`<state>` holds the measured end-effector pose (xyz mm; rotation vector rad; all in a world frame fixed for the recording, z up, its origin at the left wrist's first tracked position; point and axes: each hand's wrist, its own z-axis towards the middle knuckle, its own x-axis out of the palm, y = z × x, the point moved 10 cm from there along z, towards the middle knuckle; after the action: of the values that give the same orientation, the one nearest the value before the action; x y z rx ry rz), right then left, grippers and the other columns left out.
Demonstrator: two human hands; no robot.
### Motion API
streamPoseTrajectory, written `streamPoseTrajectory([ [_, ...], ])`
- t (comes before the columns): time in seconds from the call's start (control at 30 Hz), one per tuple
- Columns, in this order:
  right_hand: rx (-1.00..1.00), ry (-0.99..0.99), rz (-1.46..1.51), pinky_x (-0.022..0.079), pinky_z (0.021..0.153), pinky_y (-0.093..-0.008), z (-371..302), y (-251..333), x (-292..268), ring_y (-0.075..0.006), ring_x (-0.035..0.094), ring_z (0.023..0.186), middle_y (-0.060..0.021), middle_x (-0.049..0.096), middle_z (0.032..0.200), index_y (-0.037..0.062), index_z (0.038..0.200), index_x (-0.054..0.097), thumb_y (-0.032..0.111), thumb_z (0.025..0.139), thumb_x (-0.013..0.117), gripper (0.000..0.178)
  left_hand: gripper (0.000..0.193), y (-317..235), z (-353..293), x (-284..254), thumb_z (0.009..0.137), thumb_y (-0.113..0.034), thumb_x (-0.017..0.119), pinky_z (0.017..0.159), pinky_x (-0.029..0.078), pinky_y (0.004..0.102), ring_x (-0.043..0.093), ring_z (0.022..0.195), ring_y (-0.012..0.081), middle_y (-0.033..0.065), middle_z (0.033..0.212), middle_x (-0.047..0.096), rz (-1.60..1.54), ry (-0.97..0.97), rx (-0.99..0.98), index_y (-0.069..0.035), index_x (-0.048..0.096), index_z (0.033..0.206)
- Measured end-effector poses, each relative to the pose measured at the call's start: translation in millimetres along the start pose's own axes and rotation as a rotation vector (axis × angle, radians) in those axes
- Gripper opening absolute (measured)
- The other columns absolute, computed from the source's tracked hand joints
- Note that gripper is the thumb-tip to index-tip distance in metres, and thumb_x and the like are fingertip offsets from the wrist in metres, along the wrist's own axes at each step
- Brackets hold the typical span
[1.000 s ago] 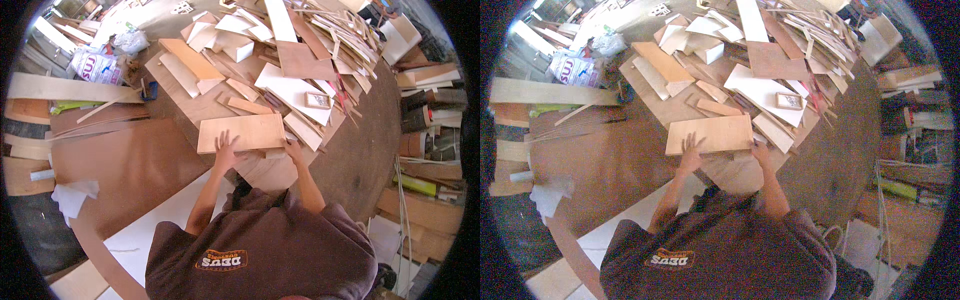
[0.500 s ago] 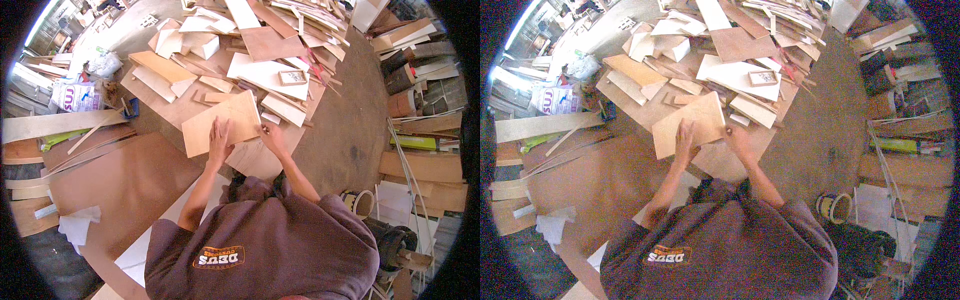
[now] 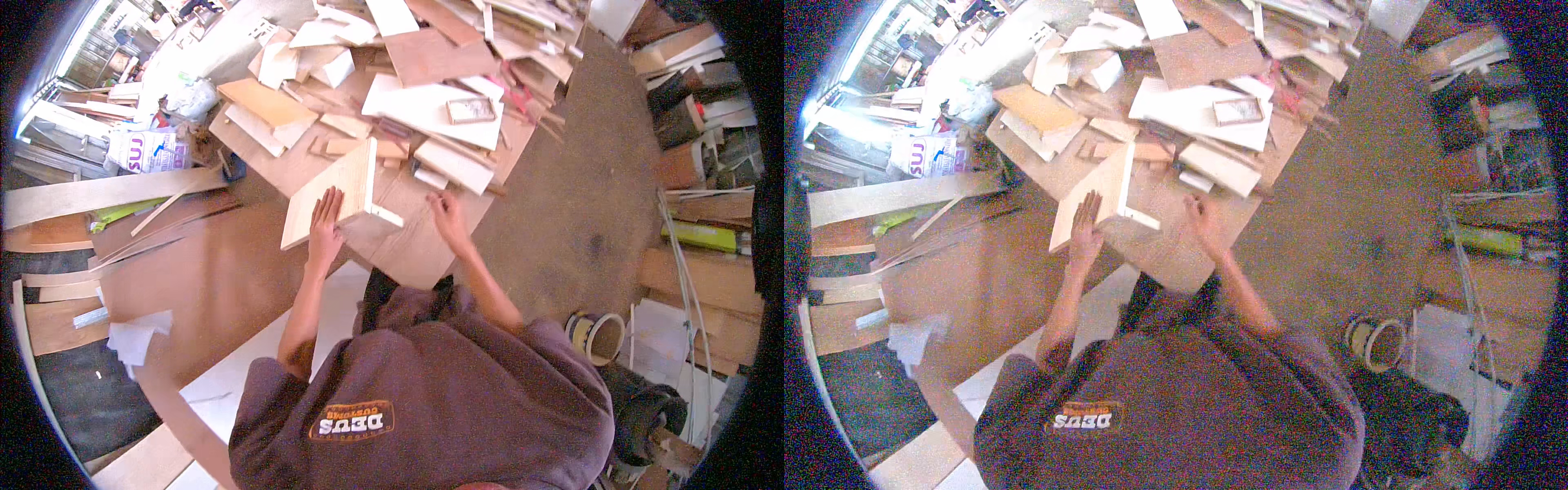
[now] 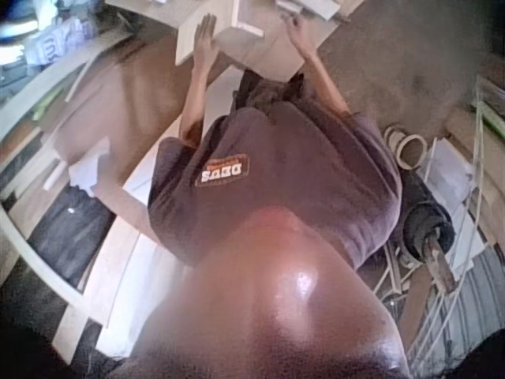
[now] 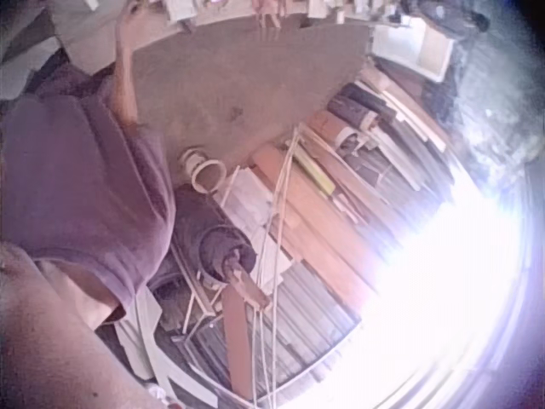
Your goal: The person fits wooden pieces together and secures them by hammering nails with a hammer.
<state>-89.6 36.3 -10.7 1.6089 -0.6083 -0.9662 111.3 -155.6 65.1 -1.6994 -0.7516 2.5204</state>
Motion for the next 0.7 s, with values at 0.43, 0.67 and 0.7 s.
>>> streamPoseTrajectory([
  [0.43, 0.038, 0.102, 0.084, 0.031, 0.051, -0.0254, -28.9, -9.3, -22.7, -0.0064, 0.037, 0.058, 0.0044, 0.042, 0.067, -0.0008, 0.112, 0.065, 0.031, 0.093, 0.067, 0.037, 0.08, -35.7, 39.2, 29.9, 0.065, 0.011, 0.051, 0.111, 0.039, 0.0407, 0.049, 0.131, 0.03, 0.0126, 0.145, 0.048, -0.038, 0.277, 0.063, -0.015, 0.051, 0.14],
  [0.67, 0.013, 0.118, 0.25, 0.036, 0.054, -0.0276, -31.3, 35.4, 16.5, -0.0084, 0.041, 0.063, -0.0007, 0.053, 0.074, -0.0016, 0.111, 0.065, 0.029, 0.089, 0.072, 0.038, 0.08, -47.0, 81.2, 49.1, 0.066, 0.01, 0.053, 0.107, 0.039, 0.0435, 0.052, 0.129, 0.0288, 0.0122, 0.143, 0.051, -0.128, 0.393, 0.132, -0.016, 0.05, 0.141],
  [0.7, -0.088, 0.082, 0.158, 0.037, 0.055, -0.0294, -28.6, 48.6, 16.0, -0.01, 0.043, 0.064, -0.0022, 0.054, 0.074, -0.0014, 0.11, 0.065, 0.028, 0.088, 0.072, 0.038, 0.08, -48.8, 86.0, 47.2, 0.066, 0.01, 0.054, 0.105, 0.039, 0.043, 0.052, 0.129, 0.0277, 0.0113, 0.144, 0.051, -0.077, 0.358, 0.217, -0.016, 0.05, 0.142],
])
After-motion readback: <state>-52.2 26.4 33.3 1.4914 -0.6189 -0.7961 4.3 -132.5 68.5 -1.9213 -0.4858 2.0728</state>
